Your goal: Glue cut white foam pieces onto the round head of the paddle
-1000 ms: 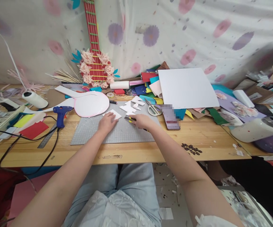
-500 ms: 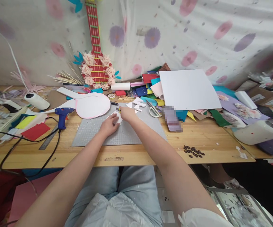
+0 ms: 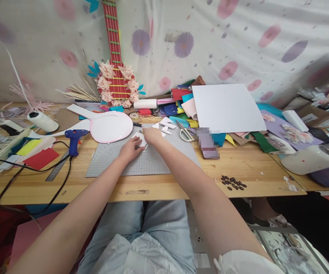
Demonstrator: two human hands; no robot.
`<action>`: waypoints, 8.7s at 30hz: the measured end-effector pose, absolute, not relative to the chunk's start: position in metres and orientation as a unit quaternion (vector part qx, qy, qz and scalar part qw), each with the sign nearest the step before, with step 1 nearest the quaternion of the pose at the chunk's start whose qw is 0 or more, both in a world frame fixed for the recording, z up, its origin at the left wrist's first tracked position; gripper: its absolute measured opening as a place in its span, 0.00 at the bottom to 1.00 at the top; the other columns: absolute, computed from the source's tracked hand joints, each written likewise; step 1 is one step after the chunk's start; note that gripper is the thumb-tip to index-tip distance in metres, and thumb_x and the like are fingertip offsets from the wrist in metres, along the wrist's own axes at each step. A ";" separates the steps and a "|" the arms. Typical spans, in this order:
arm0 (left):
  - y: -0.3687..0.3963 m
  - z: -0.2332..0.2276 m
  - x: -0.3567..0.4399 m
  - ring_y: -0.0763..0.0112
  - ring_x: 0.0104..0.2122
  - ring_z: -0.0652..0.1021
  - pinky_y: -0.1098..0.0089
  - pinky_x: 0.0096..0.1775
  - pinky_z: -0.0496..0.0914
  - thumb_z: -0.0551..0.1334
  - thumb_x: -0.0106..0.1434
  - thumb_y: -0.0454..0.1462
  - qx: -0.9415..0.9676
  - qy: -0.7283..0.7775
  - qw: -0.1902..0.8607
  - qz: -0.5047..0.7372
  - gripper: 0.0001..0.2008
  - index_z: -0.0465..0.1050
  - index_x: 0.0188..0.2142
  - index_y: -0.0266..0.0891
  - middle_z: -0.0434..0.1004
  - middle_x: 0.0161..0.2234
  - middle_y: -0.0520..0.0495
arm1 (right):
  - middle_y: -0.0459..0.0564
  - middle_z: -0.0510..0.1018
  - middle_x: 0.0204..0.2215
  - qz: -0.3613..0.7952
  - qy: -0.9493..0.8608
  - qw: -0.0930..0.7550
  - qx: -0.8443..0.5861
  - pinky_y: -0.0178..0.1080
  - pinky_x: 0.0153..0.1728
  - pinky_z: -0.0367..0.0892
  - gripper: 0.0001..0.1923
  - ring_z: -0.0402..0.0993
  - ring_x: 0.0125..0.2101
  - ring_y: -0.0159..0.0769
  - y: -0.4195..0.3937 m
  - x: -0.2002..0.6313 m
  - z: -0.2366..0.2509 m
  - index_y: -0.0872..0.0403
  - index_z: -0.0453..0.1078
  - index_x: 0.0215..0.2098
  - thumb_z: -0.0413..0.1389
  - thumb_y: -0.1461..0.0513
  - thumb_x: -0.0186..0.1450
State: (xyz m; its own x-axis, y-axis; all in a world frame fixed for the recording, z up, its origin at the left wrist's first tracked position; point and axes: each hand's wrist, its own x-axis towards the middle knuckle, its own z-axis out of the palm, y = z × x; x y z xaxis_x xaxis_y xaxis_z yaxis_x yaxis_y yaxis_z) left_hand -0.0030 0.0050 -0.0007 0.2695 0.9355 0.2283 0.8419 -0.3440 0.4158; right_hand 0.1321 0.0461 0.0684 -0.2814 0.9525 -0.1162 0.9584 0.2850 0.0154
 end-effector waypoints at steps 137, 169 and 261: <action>-0.003 0.000 -0.004 0.61 0.43 0.68 0.61 0.44 0.66 0.60 0.49 0.29 0.757 0.541 0.076 0.359 0.15 0.59 0.34 0.42 0.65 0.38 0.46 | 0.42 0.72 0.25 -0.466 0.415 -0.480 0.616 0.31 0.24 0.69 0.13 0.68 0.19 0.24 0.069 0.165 0.054 0.54 0.60 0.40 0.57 0.67 0.59; -0.007 0.007 0.004 0.65 0.50 0.73 0.68 0.49 0.67 0.56 0.61 0.36 0.734 0.636 0.063 0.231 0.10 0.76 0.36 0.40 0.75 0.48 0.45 | 0.62 0.75 0.48 0.004 0.829 0.101 0.551 0.41 0.42 0.65 0.19 0.72 0.48 0.45 0.028 0.118 0.086 0.58 0.66 0.53 0.42 0.66 0.67; 0.076 0.012 0.067 0.63 0.60 0.62 0.55 0.62 0.49 0.51 0.66 0.36 0.747 0.533 0.063 0.392 0.19 0.60 0.56 0.38 0.65 0.57 0.39 | 0.60 0.76 0.43 -0.330 0.526 -0.291 0.728 0.37 0.29 0.70 0.31 0.77 0.32 0.39 0.084 0.244 0.064 0.59 0.56 0.60 0.53 0.61 0.60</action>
